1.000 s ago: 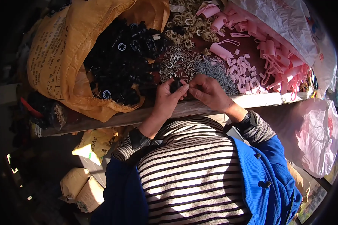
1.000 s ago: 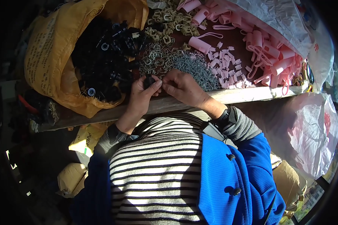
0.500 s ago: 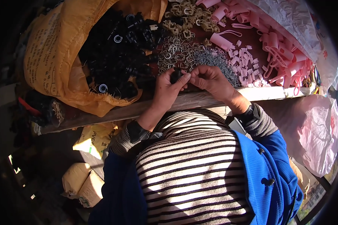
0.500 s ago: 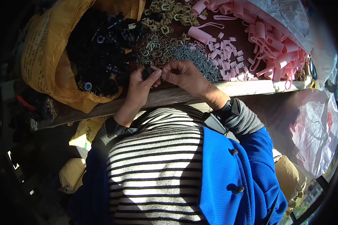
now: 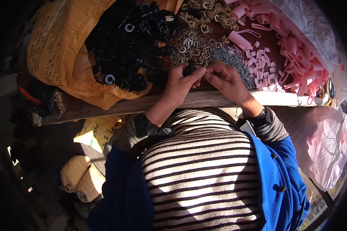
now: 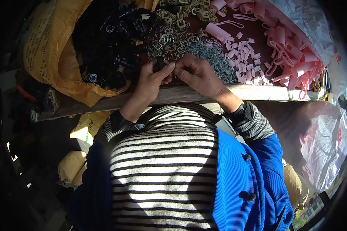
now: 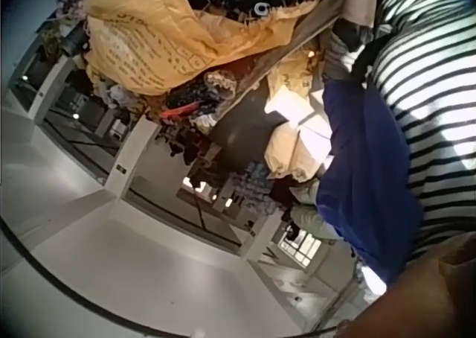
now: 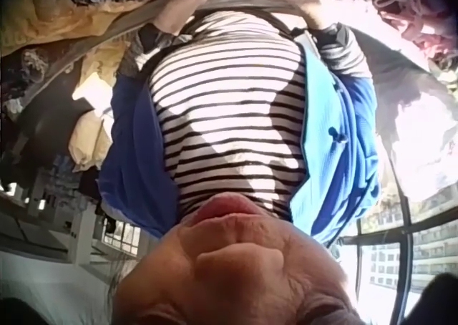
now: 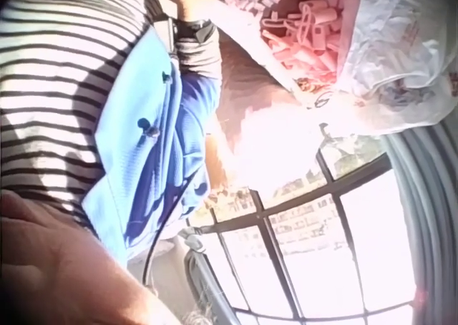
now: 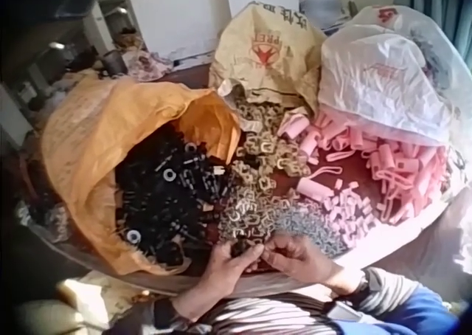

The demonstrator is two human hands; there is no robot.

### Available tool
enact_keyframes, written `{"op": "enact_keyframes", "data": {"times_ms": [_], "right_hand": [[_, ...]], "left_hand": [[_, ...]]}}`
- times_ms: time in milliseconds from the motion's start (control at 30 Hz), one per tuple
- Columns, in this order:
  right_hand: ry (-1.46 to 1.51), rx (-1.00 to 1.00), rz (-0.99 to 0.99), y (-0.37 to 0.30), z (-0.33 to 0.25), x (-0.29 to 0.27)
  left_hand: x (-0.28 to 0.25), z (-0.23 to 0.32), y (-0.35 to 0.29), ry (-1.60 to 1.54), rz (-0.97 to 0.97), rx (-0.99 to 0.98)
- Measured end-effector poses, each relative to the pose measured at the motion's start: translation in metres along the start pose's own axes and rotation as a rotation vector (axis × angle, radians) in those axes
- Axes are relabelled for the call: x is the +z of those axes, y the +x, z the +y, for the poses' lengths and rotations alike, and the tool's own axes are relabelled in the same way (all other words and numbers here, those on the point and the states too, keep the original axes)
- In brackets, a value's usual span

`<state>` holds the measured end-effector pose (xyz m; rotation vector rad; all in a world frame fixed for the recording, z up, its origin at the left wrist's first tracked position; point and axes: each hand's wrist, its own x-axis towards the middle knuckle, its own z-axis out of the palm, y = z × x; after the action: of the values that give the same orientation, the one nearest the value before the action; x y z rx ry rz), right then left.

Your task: The person assembles components by hand, picking up a black plastic part and a metal clip, fitting the clip onto the part, and then sliding the assembly into a pink plastic housing.

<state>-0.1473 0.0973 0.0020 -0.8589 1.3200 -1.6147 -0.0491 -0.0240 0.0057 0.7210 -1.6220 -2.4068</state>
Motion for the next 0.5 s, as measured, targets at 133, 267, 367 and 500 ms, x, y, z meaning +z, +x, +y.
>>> {"op": "enact_keyframes", "data": {"times_ms": [133,267,367,500], "right_hand": [[0.117,0.082,-0.002,-0.0013,0.0008,-0.0076],[0.293,0.176,-0.018,-0.0007,0.0033,-0.0095],[0.377,0.224,-0.004,-0.0002,0.0042,-0.0076],[0.447,0.289,0.024,0.0001,0.0031,-0.0044]], "left_hand": [[-0.0014,0.0017,0.0012,-0.018,-0.020,-0.004],[-0.0019,-0.0011,0.0025,-0.031,-0.051,0.003],[-0.0020,-0.0005,0.0021,-0.037,-0.054,-0.002],[-0.0008,0.0005,0.0016,-0.030,-0.041,0.001]]}}
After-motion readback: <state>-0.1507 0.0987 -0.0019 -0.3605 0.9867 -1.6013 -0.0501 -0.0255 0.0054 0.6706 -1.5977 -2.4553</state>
